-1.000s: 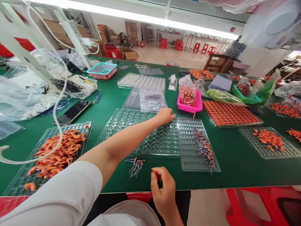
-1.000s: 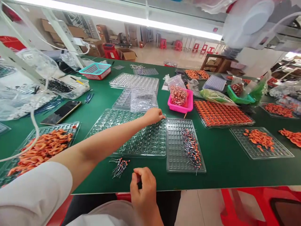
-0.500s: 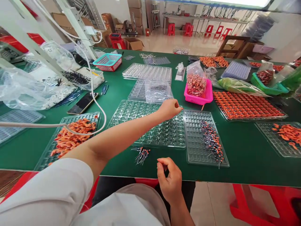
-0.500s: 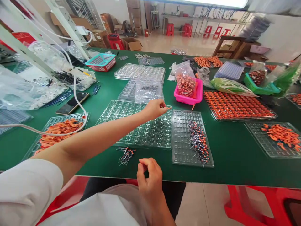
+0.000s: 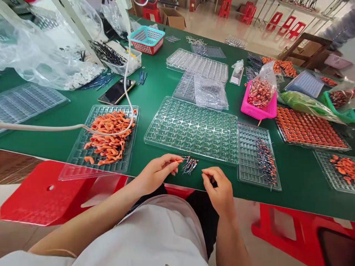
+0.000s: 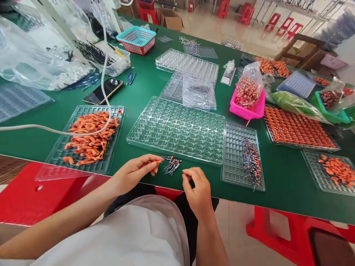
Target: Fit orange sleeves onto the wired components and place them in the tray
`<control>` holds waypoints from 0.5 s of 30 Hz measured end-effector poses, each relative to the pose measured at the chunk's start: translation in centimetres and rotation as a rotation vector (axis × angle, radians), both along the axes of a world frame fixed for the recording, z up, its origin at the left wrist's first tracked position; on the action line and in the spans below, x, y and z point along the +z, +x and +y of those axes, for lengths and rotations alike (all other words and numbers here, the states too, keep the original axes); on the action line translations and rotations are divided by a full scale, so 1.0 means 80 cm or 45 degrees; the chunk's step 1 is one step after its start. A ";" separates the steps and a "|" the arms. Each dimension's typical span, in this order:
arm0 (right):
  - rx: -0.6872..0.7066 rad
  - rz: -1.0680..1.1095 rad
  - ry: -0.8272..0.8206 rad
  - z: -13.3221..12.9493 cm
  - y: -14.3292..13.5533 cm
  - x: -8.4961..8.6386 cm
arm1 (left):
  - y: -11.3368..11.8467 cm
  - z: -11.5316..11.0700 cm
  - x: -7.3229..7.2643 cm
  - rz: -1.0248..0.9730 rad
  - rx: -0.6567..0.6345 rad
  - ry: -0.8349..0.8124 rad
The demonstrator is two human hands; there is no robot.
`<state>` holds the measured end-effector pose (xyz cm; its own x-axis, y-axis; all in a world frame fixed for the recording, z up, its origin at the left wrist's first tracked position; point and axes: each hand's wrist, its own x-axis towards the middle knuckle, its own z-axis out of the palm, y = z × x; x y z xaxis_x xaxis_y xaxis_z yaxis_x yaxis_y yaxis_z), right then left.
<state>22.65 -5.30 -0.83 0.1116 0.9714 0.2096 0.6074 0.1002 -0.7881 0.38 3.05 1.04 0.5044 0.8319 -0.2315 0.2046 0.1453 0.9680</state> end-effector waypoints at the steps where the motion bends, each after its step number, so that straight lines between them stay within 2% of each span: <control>1: 0.030 -0.062 -0.003 0.005 -0.003 0.003 | -0.004 -0.003 -0.009 -0.048 0.034 -0.027; 3: 0.095 -0.190 -0.019 0.017 -0.007 0.006 | -0.008 -0.005 -0.020 -0.148 0.074 -0.088; 5: 0.160 -0.307 -0.037 0.028 -0.010 0.008 | -0.009 -0.005 -0.024 -0.235 0.073 -0.146; 10: 0.272 -0.493 -0.054 0.044 -0.011 0.011 | -0.011 0.002 -0.020 -0.385 0.056 -0.254; 15: 0.327 -0.534 -0.084 0.047 -0.009 0.014 | -0.013 0.004 -0.018 -0.451 0.083 -0.318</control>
